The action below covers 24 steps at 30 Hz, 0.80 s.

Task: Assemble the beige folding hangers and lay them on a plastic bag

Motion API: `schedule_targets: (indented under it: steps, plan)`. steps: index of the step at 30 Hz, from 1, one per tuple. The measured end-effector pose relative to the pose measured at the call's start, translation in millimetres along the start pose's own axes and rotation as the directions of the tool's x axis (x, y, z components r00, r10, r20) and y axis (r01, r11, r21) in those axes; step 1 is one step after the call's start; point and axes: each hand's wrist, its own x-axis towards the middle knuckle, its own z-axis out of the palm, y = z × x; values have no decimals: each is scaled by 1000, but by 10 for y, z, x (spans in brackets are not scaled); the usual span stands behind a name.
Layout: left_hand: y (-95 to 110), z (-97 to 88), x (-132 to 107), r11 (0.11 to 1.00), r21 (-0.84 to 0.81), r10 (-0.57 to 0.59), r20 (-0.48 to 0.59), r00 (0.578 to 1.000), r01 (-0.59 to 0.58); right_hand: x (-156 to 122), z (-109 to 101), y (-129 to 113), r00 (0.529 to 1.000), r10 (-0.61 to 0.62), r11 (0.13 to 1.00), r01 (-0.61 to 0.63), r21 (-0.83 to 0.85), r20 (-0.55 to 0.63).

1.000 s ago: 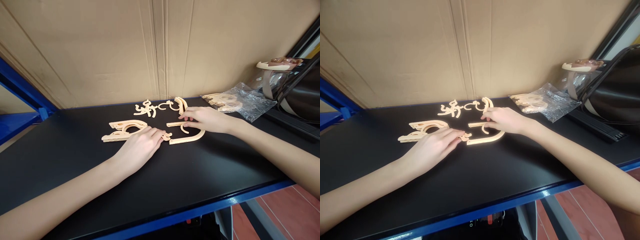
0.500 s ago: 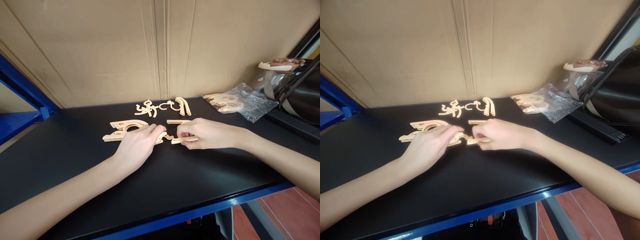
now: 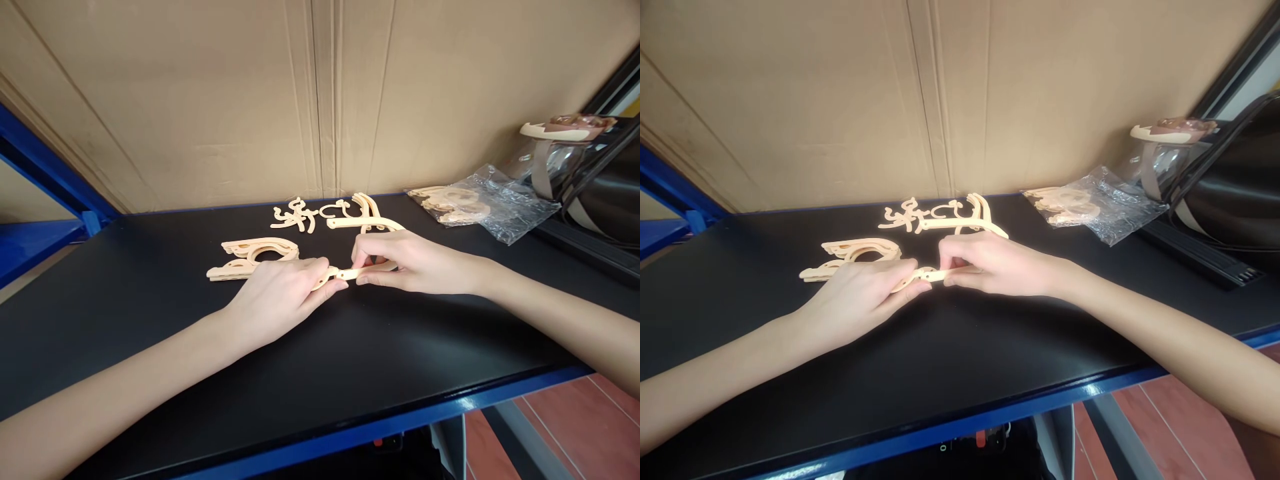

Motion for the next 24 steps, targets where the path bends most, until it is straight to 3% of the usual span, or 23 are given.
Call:
schedule_targets:
  steps: [6,11,19,24]
  plan:
    - [-25,-15,-10,993,112,29,-2,1000,-28,22,79,1,999,40,973,-35,228,-15]
    - [2,21,11,988,115,109,-5,994,-108,35,103,-44,1000,10,977,-8,215,-9]
    - [19,-12,32,999,-26,-24,53,998,26,29,40,-40,998,50,984,-44,175,-25]
    - [4,13,24,997,39,-65,62,996,62,39,44,-28,999,45,976,-38,215,-30]
